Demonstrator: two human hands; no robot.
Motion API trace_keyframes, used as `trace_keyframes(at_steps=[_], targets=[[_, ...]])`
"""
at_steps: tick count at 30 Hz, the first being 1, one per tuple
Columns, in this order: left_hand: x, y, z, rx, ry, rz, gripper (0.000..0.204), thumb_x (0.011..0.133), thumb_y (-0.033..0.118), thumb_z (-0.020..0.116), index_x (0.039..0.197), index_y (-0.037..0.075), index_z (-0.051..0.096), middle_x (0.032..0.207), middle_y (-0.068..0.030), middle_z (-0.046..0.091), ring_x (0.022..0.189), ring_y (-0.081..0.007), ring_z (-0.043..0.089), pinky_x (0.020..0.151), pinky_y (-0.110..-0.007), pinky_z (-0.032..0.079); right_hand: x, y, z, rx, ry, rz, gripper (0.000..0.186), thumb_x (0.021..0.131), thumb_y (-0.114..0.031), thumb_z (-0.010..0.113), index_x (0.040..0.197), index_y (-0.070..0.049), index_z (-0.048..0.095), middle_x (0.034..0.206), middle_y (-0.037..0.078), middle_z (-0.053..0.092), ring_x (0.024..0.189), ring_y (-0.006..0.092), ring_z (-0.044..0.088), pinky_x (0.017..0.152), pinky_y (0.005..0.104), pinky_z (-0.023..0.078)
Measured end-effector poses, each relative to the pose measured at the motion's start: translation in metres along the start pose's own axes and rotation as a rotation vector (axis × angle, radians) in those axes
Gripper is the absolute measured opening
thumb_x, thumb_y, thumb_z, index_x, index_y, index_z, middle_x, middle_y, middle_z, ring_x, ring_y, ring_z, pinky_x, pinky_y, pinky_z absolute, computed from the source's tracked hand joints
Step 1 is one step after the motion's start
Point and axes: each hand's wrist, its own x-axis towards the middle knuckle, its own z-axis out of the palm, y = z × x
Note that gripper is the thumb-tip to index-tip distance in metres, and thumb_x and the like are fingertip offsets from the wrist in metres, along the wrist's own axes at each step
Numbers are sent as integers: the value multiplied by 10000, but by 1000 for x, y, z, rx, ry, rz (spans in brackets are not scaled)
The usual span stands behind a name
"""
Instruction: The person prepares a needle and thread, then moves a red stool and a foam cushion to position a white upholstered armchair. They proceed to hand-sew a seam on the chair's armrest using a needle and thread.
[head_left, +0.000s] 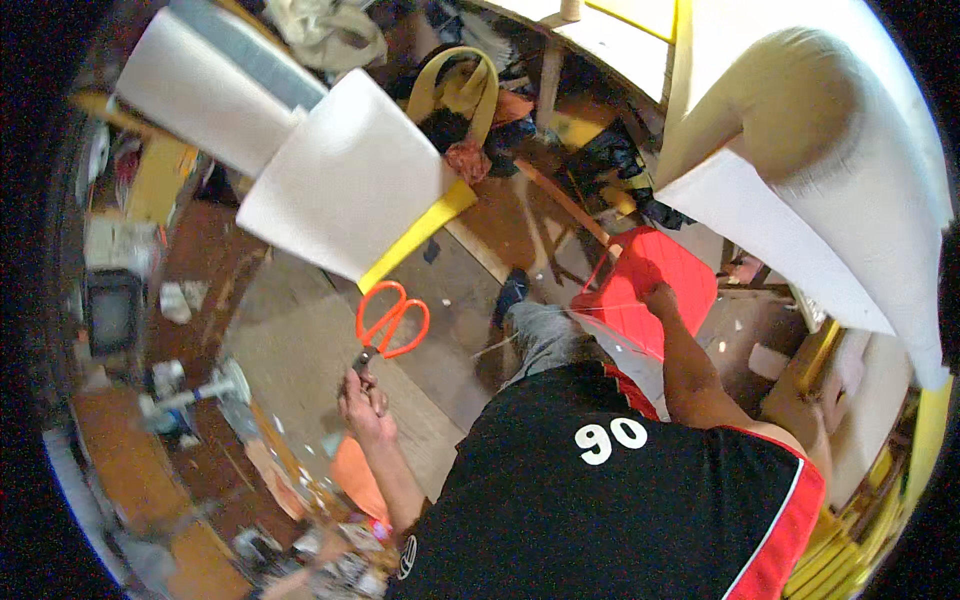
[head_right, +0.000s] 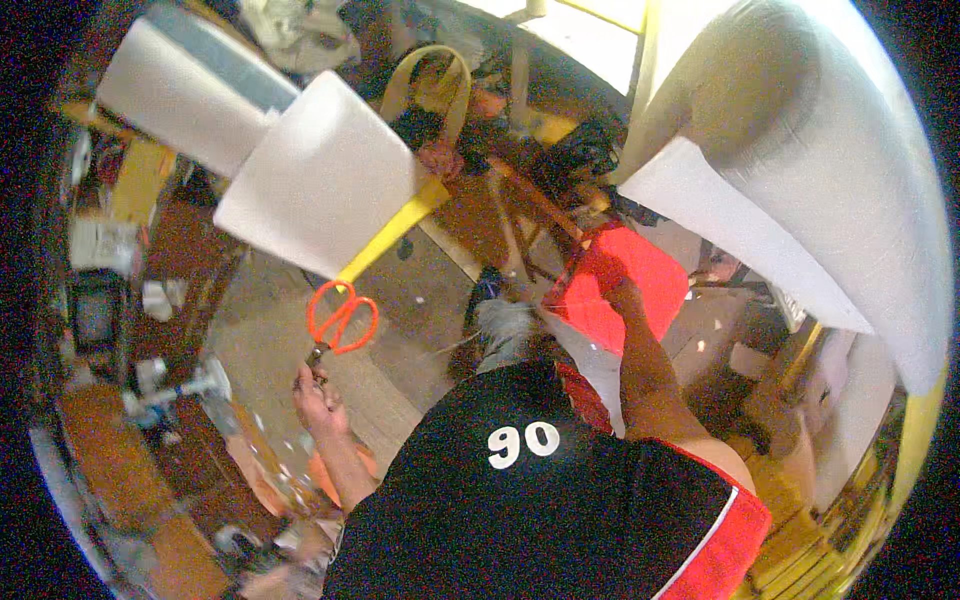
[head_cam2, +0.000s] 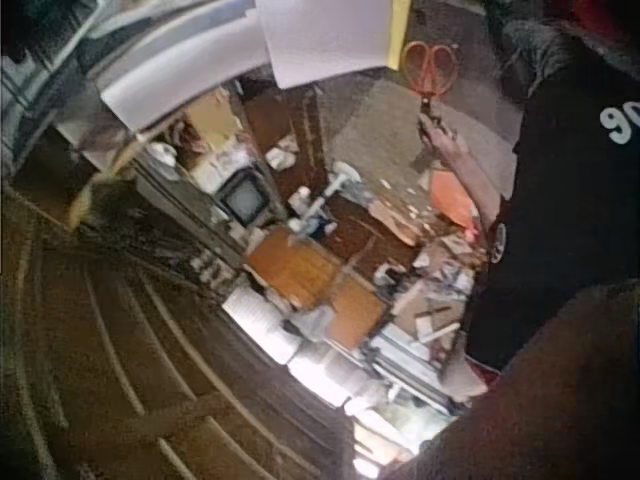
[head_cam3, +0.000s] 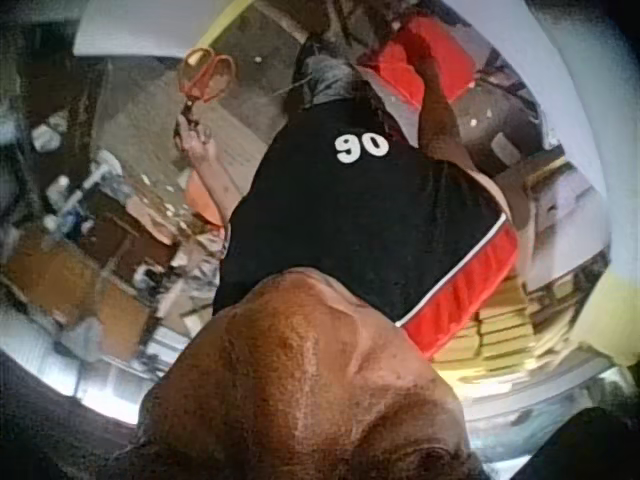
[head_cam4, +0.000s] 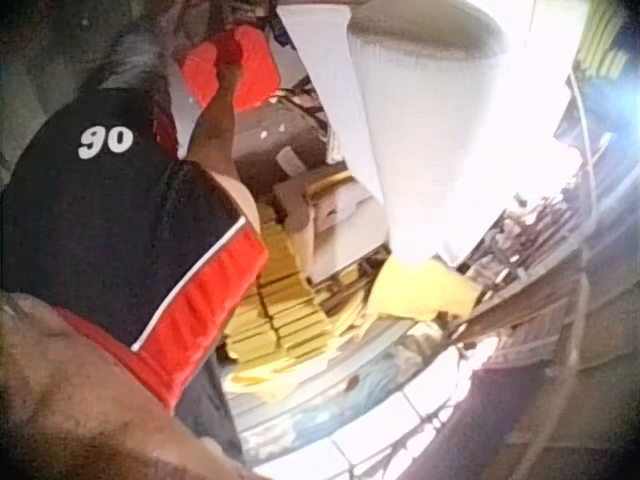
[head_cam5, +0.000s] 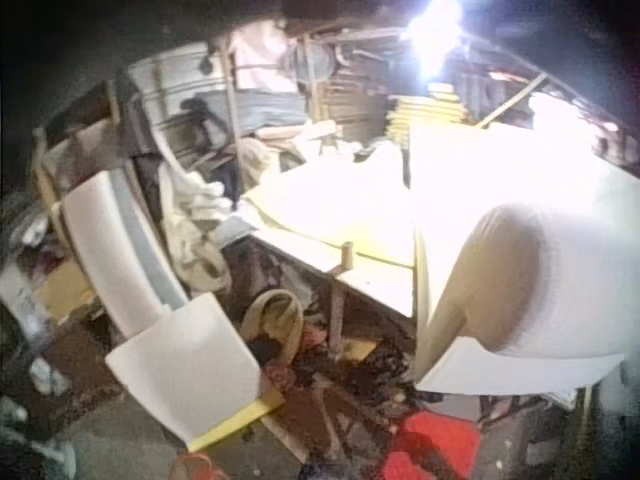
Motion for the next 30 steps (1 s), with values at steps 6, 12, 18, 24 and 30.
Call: trace_keyframes(at_steps=[6,12,18,24,30], targets=[[95,37,68,209,-75,-127,238,1007,295,586,949,64,599,788,-27,591,408,-51,355,363,-217,239,-32,-66,7,183,-49,195,581,716,-501,784,1055,-38,691,1018,235,704,970,394,686,797,485,566],[213,53,138,368,-310,-243,225,1023,274,560,964,58,581,784,-43,603,401,-48,351,360,-211,243,-39,-127,-1,288,-9,319,559,754,-489,757,1064,-29,687,1072,238,697,1003,400,676,818,489,557],[321,43,252,654,-748,-364,231,1020,271,568,1017,42,599,795,-55,621,414,-41,387,374,-194,272,-51,-177,48,327,94,628,566,773,-458,763,1133,-41,635,1080,221,694,1058,386,652,871,500,515],[408,-3,327,879,-1018,-495,198,1011,239,576,973,46,586,775,-48,610,447,-30,373,392,-202,271,-51,-260,57,362,10,757,469,769,-393,789,991,-44,569,1013,193,686,988,368,658,834,494,517],[436,-2,332,1006,-1001,-569,187,1007,239,581,956,60,575,750,-48,600,445,-25,359,389,-204,254,-27,-304,122,499,78,789,473,801,-373,766,1077,-29,595,1024,198,690,1006,372,658,847,486,518]])
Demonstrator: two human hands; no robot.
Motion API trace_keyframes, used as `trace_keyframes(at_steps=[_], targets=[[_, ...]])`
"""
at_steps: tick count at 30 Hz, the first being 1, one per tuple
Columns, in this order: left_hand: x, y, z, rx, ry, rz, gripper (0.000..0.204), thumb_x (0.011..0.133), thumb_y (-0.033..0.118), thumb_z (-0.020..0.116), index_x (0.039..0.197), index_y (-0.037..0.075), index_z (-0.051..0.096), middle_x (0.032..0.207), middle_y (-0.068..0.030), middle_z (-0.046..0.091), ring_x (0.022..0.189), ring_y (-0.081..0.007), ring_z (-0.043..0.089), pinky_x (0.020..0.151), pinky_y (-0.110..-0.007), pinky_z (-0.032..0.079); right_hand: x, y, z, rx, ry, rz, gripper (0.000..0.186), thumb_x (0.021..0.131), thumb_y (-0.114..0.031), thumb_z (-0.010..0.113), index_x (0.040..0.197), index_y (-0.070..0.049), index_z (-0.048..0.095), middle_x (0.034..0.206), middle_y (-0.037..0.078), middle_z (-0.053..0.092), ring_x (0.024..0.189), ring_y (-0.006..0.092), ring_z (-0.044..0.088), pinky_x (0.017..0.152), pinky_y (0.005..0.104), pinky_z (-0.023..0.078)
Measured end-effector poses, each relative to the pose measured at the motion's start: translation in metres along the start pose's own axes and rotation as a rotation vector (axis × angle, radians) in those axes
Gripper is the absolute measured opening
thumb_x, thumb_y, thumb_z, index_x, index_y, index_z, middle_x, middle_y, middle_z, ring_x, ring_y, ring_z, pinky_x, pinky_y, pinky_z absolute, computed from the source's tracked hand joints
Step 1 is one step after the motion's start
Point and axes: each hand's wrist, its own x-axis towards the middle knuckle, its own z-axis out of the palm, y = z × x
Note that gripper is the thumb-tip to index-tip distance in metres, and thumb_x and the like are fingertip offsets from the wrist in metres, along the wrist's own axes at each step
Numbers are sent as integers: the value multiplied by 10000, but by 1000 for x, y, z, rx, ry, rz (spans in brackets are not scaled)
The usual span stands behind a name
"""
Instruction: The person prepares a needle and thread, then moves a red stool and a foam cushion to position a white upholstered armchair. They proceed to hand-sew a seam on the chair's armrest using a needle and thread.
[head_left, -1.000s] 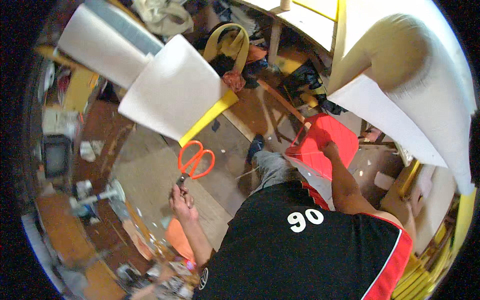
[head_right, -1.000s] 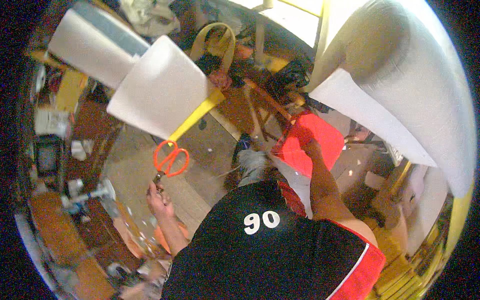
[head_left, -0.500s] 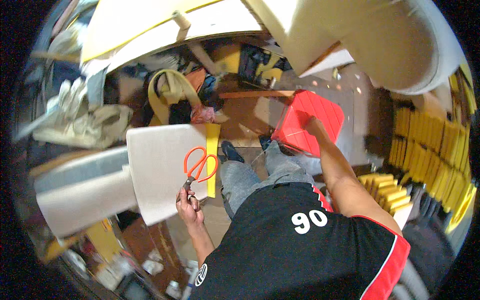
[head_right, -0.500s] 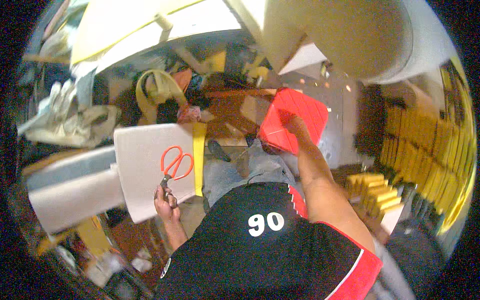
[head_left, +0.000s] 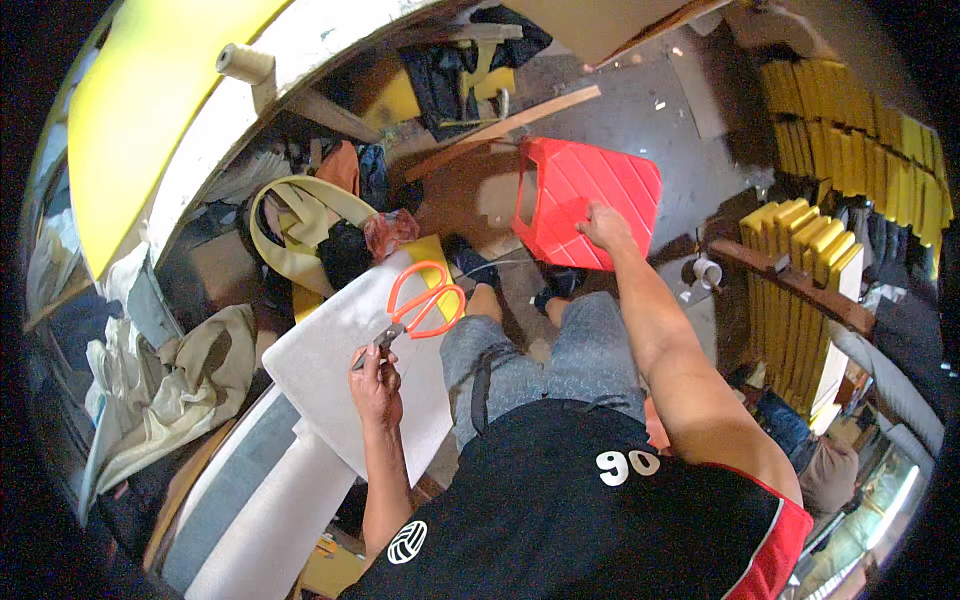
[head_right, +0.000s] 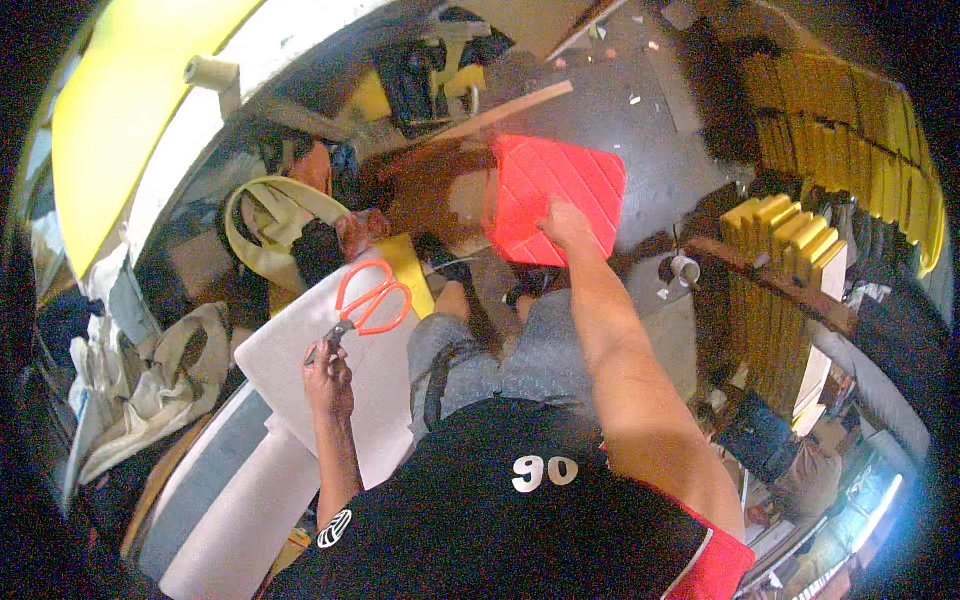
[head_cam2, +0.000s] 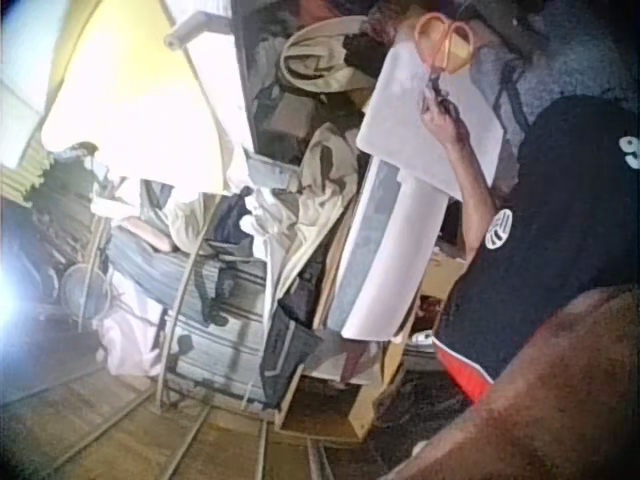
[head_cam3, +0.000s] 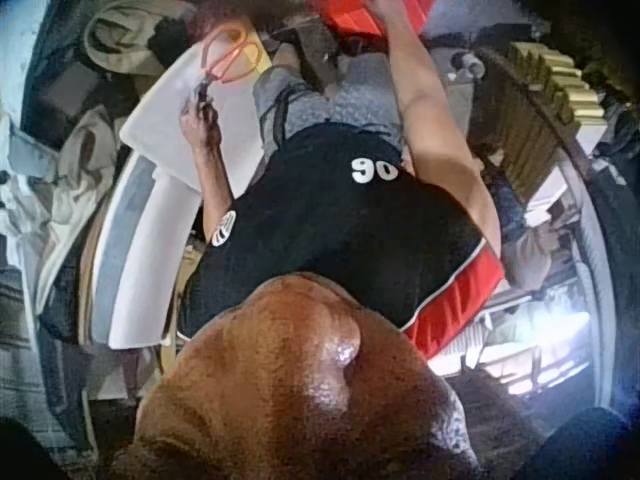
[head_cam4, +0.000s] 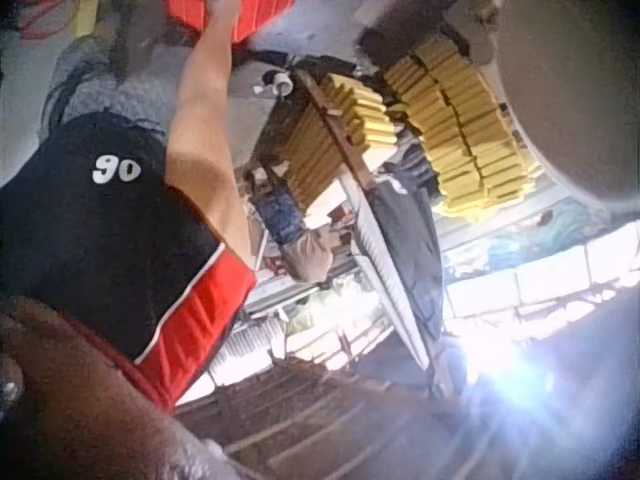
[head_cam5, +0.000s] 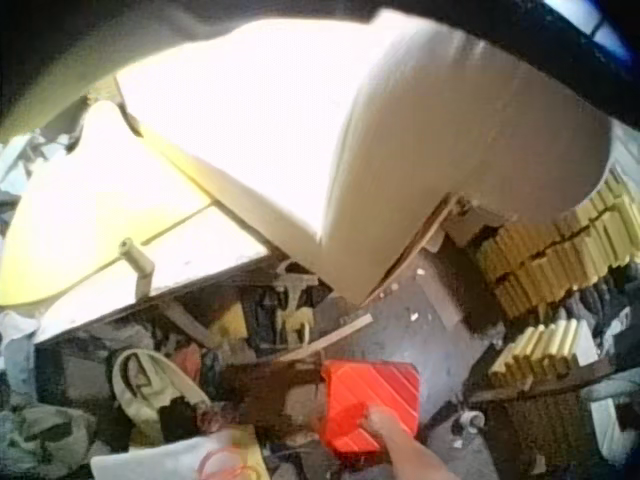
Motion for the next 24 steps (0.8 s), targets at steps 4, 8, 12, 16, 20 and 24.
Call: trace_keyframes(at_steps=[4,8,12,16,20,24], targets=[[-1,-13,-17,-3,77,-7,193,1004,247,589,953,62,569,750,-52,603,446,-29,368,390,-198,259,16,-22,46,62,4,-19,469,806,-361,760,1087,-19,605,1064,212,682,1031,375,651,869,486,516],[-4,-24,-23,21,122,-71,191,998,258,601,970,71,572,753,-46,606,451,-31,382,395,-192,263,40,-34,102,64,-3,-17,416,806,-334,756,1052,-31,613,1045,225,683,1011,388,654,870,490,518],[3,-26,-21,94,70,-63,179,1001,254,596,995,76,575,791,-61,617,450,-36,372,394,-198,258,48,-33,126,102,-93,46,342,809,-303,742,988,-35,627,966,239,693,945,408,666,846,507,523],[-9,-29,-1,67,51,-60,183,1004,253,589,992,71,582,793,-57,618,437,-42,354,389,-201,244,29,-24,133,237,0,-73,335,830,-298,711,1007,-18,660,967,246,694,939,421,664,840,516,525],[-23,-25,20,91,4,0,189,1005,249,584,1002,60,593,787,-56,612,426,-43,342,388,-203,240,-40,-23,84,287,170,-92,369,855,-304,682,1068,-3,675,990,249,689,952,427,659,837,504,525],[-33,-2,38,0,-79,156,188,1007,244,575,996,60,610,778,-44,603,424,-40,338,384,-204,239,-118,29,10,452,193,-29,300,870,-306,692,917,-9,694,893,220,699,858,391,685,757,459,543]])
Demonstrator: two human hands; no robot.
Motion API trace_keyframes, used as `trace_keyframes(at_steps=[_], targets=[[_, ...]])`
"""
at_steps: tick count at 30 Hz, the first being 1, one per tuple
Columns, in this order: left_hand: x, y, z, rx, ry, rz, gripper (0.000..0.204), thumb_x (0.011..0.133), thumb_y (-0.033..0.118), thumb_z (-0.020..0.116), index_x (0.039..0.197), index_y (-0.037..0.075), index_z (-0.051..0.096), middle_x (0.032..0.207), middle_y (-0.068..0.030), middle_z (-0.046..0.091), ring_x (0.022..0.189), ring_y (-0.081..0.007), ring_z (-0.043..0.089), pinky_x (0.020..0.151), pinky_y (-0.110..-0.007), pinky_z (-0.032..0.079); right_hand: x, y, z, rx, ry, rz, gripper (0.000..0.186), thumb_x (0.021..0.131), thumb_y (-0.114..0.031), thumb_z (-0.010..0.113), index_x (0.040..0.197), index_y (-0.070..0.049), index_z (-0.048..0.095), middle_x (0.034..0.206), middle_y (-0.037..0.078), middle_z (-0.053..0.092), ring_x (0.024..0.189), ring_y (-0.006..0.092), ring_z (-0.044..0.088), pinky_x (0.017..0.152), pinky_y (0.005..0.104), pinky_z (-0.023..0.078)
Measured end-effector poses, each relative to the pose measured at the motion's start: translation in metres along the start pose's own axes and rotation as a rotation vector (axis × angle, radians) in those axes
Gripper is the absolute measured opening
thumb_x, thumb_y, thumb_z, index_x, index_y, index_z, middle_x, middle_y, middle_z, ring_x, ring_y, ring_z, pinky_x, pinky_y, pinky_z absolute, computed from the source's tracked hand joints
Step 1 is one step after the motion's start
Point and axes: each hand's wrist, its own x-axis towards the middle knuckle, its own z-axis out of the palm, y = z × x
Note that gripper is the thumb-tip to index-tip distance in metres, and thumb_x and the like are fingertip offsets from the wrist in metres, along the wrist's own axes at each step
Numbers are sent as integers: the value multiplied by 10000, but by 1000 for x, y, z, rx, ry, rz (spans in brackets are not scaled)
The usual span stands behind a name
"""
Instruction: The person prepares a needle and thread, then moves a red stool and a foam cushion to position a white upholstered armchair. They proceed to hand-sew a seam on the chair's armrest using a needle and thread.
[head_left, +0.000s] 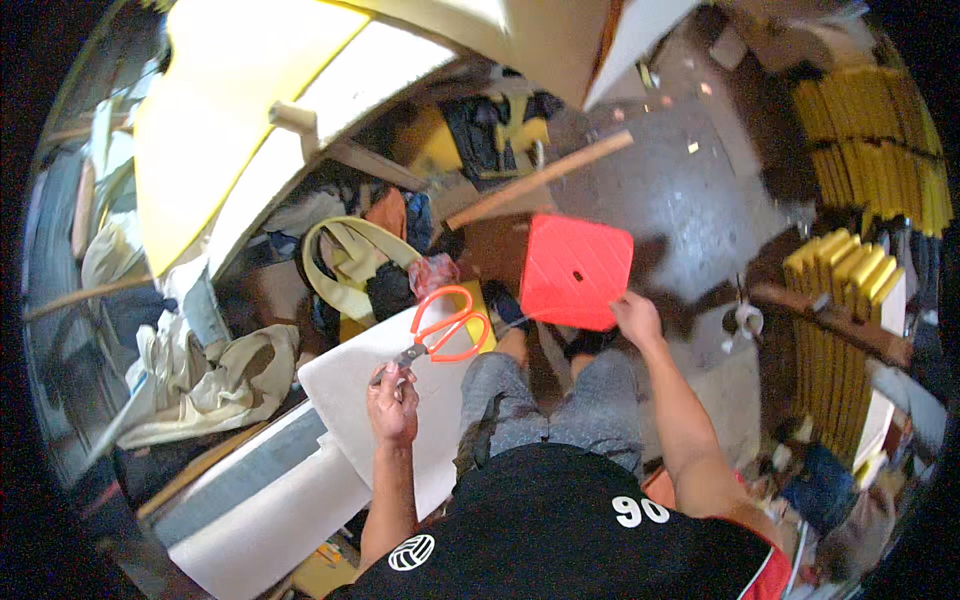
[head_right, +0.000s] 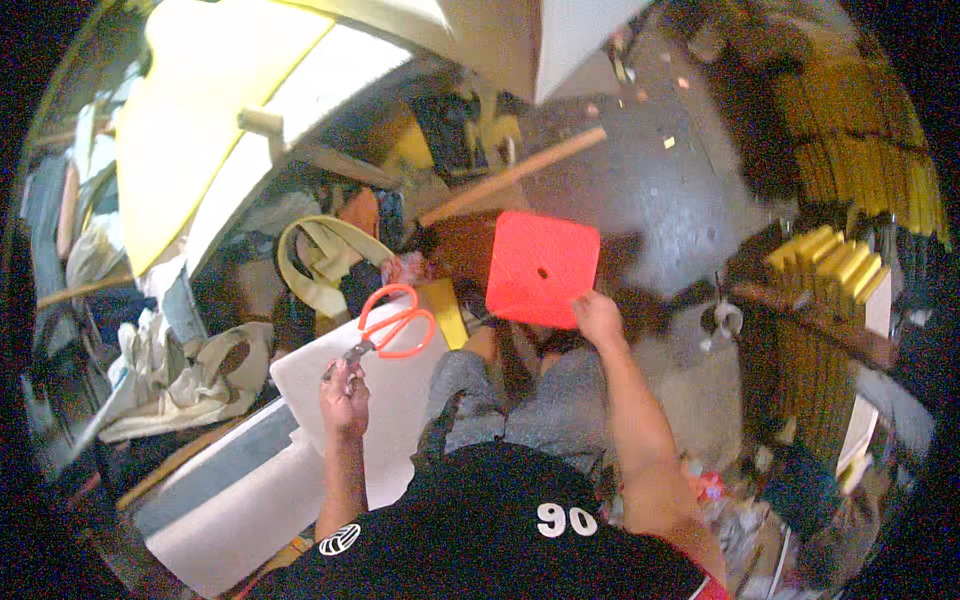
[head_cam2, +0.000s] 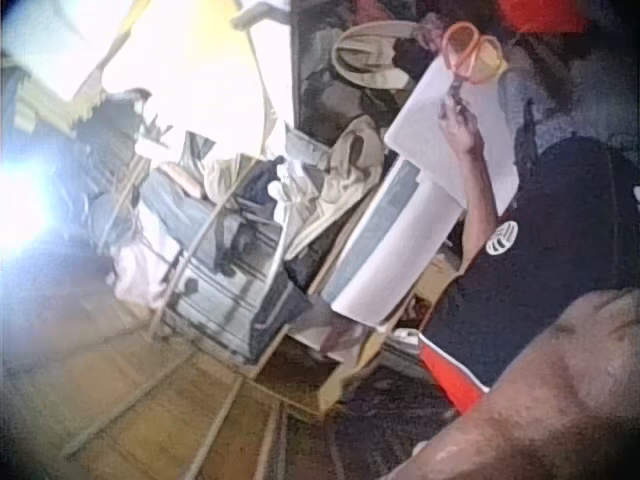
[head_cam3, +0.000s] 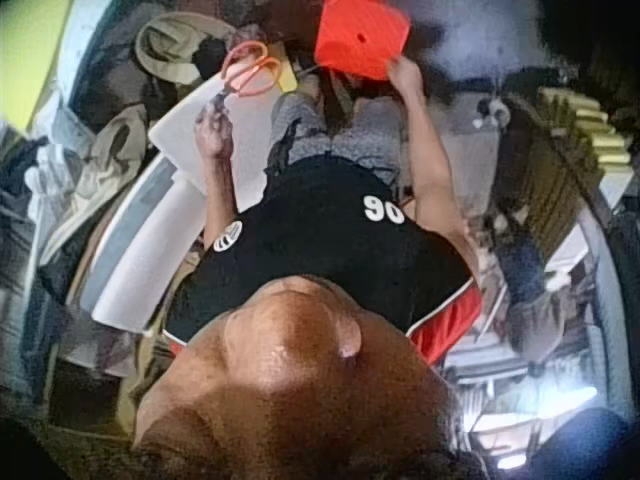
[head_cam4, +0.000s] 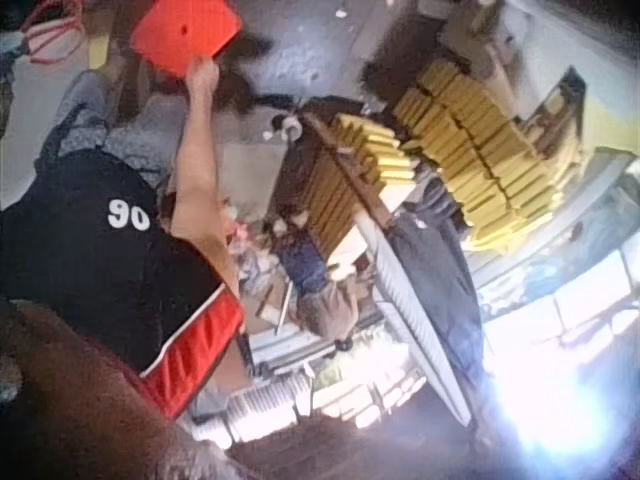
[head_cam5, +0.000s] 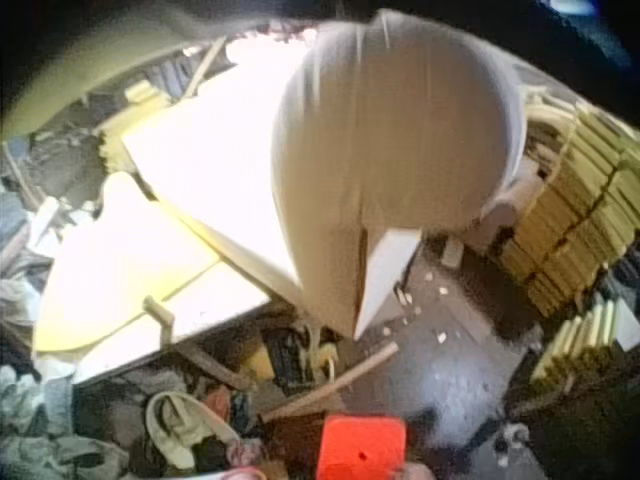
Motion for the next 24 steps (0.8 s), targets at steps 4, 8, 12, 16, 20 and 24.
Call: trace_keyframes(at_steps=[4,8,12,16,20,24], targets=[[15,58,33,-111,-12,139,224,1011,285,572,963,74,628,768,-5,590,429,-34,345,391,-204,249,-34,63,-110,-68,334,63,283,912,-275,679,931,8,693,851,196,705,784,312,694,720,399,528],[94,107,72,-257,-62,226,235,1014,298,574,927,87,631,757,21,581,425,-28,337,384,-204,247,-41,139,-184,-53,473,172,323,917,-270,645,1003,39,677,971,197,720,876,318,688,817,402,523],[221,133,117,-329,-20,166,207,1015,303,572,950,113,623,757,28,599,422,-41,333,370,-208,259,-43,121,-183,274,421,79,236,928,-215,654,960,17,674,833,104,686,776,193,616,749,334,496],[326,152,158,-347,78,76,176,1023,294,550,997,130,610,779,15,617,428,-55,351,369,-213,249,-36,31,-144,12,320,127,144,903,-134,695,945,3,679,784,19,656,714,107,560,669,277,465],[441,147,172,-346,26,45,186,1026,265,532,1007,93,600,793,-6,616,455,-51,370,372,-209,282,-45,-79,-125,-119,238,334,234,898,-239,690,963,-16,714,765,110,687,683,164,617,673,329,509],[509,146,155,-182,3,51,191,1004,237,569,970,61,635,773,-10,635,487,-59,403,401,-203,319,-31,-113,-121,-167,282,267,254,884,-257,699,966,-18,721,725,130,670,670,198,641,661,341,511]])
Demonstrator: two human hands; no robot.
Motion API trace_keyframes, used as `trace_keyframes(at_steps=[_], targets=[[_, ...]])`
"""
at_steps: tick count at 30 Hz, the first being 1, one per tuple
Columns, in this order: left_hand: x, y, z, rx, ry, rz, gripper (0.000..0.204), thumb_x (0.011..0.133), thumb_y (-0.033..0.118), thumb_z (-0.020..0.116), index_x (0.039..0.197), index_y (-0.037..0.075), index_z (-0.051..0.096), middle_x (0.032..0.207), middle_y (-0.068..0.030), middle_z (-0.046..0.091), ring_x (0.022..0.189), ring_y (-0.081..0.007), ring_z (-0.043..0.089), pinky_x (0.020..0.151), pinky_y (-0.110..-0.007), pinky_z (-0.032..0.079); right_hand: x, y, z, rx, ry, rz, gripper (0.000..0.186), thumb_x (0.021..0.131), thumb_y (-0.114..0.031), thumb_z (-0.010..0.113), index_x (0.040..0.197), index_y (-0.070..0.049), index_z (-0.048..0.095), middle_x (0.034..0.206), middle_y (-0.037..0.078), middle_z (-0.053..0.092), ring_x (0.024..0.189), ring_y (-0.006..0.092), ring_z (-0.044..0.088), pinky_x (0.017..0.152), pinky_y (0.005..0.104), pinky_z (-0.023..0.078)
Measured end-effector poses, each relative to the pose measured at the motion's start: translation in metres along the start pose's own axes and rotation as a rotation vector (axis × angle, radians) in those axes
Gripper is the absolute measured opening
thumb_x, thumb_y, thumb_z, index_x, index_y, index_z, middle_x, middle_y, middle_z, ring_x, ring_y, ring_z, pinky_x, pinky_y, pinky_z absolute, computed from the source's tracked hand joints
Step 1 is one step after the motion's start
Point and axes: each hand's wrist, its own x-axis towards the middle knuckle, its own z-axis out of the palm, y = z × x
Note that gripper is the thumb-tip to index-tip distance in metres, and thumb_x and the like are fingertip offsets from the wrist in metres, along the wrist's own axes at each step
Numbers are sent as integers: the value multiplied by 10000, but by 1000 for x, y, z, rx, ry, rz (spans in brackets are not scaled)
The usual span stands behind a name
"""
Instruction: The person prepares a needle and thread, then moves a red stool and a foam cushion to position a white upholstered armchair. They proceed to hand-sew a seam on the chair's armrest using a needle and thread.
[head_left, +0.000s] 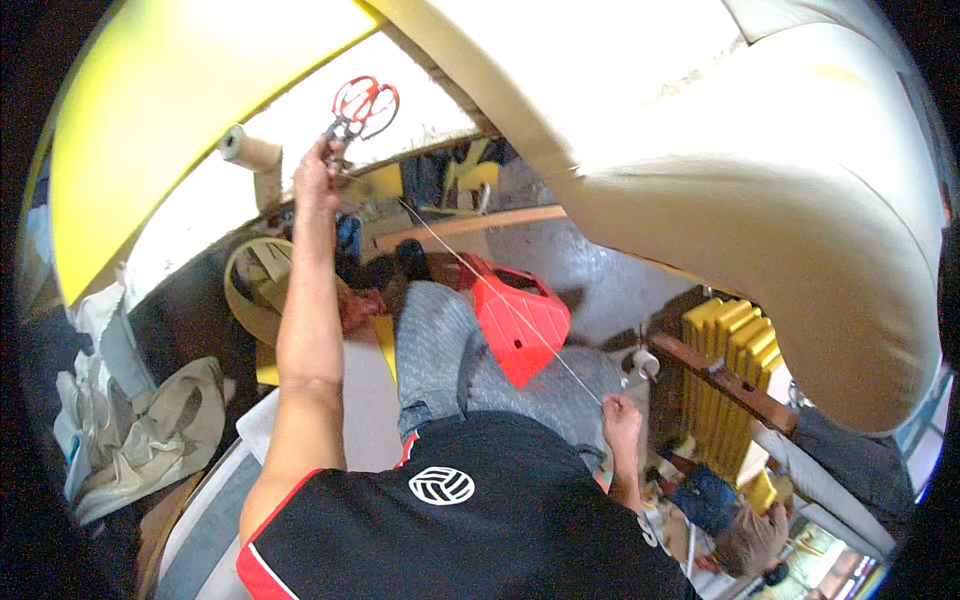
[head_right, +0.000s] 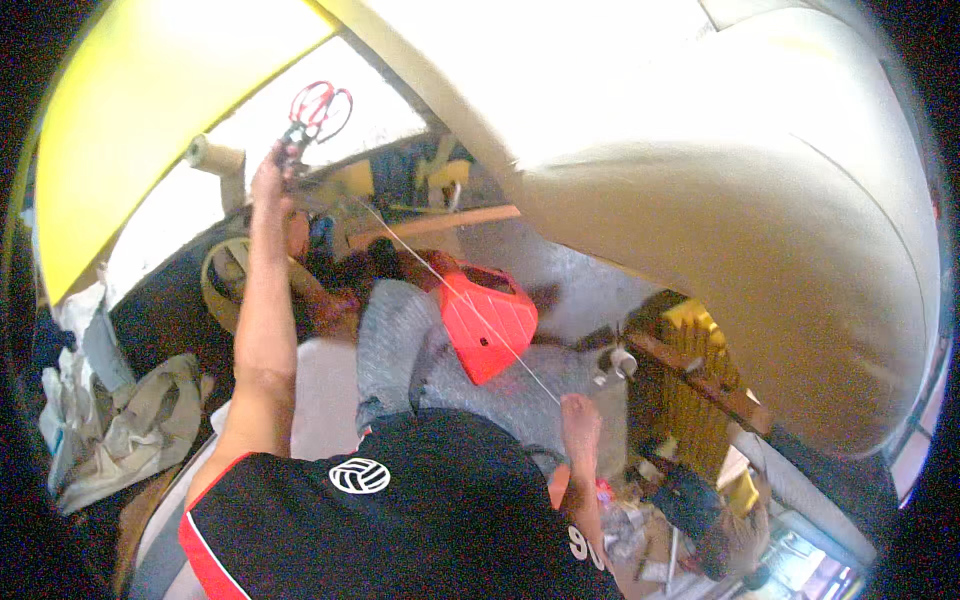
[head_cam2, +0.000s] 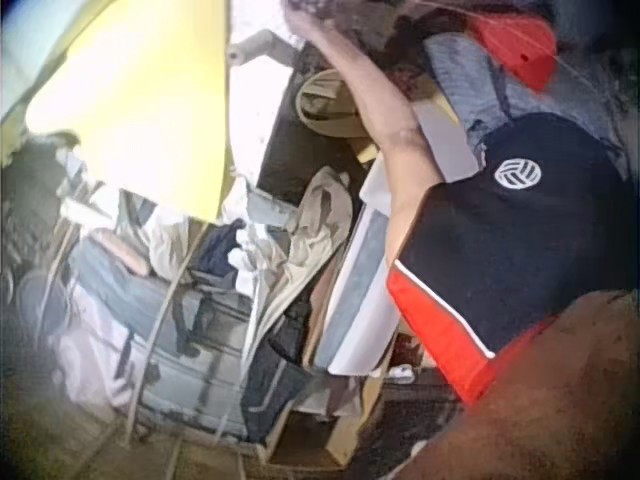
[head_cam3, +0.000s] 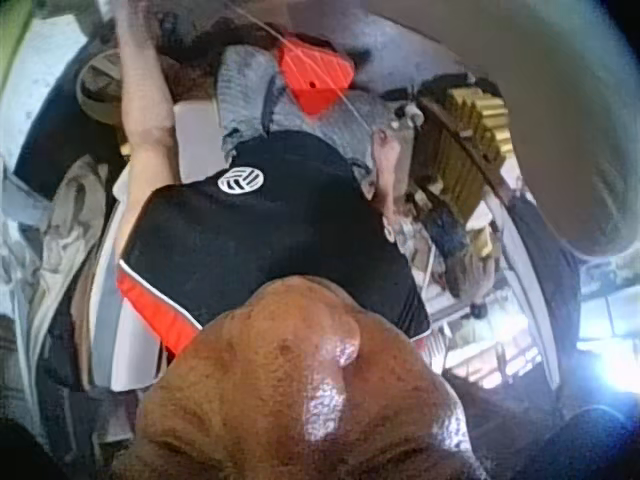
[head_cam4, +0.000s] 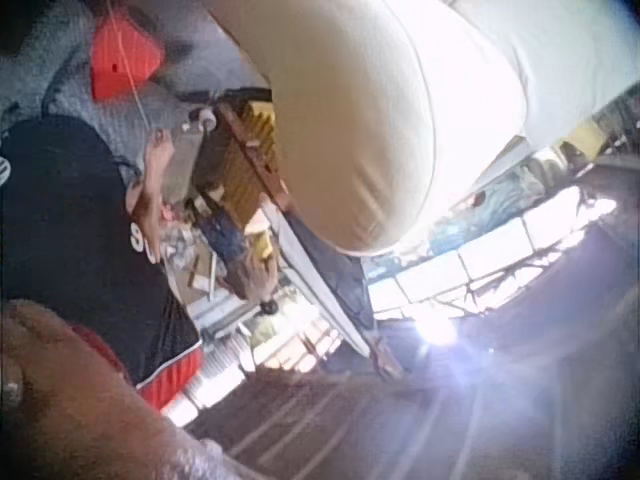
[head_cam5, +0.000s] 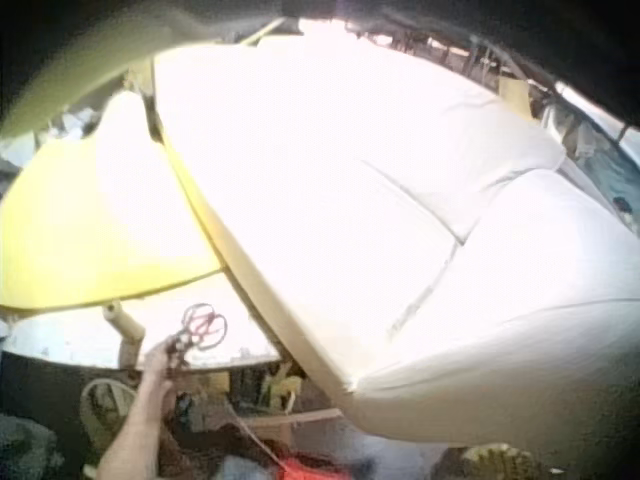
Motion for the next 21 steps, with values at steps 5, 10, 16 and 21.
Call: trace_keyframes(at_steps=[5,10,16,21], targets=[[-3,13,-3,46,47,132,184,990,201,587,1053,29,602,797,-36,648,521,-59,467,413,-202,325,51,12,3,-144,-121,43,265,882,-252,691,965,-1,707,752,128,695,708,221,680,672,346,515],[5,3,-3,81,181,318,528,962,85,601,1416,-12,350,752,-43,582,490,-81,452,402,-210,331,162,74,50,-17,-140,-220,222,898,-212,644,962,-6,696,795,134,711,736,277,689,684,385,522],[3,-18,-9,-46,135,587,628,965,-5,542,1517,60,249,822,-42,562,557,-68,466,428,-193,365,286,82,84,-141,-79,-508,225,929,-255,654,898,-36,698,776,224,675,704,418,659,611,443,513],[38,-33,-49,1078,449,1206,403,935,104,603,1306,-39,538,1125,-189,629,907,-225,644,753,-316,531,330,127,137,-181,-110,-631,291,948,-348,619,934,-73,717,803,234,681,749,424,670,644,475,523]])
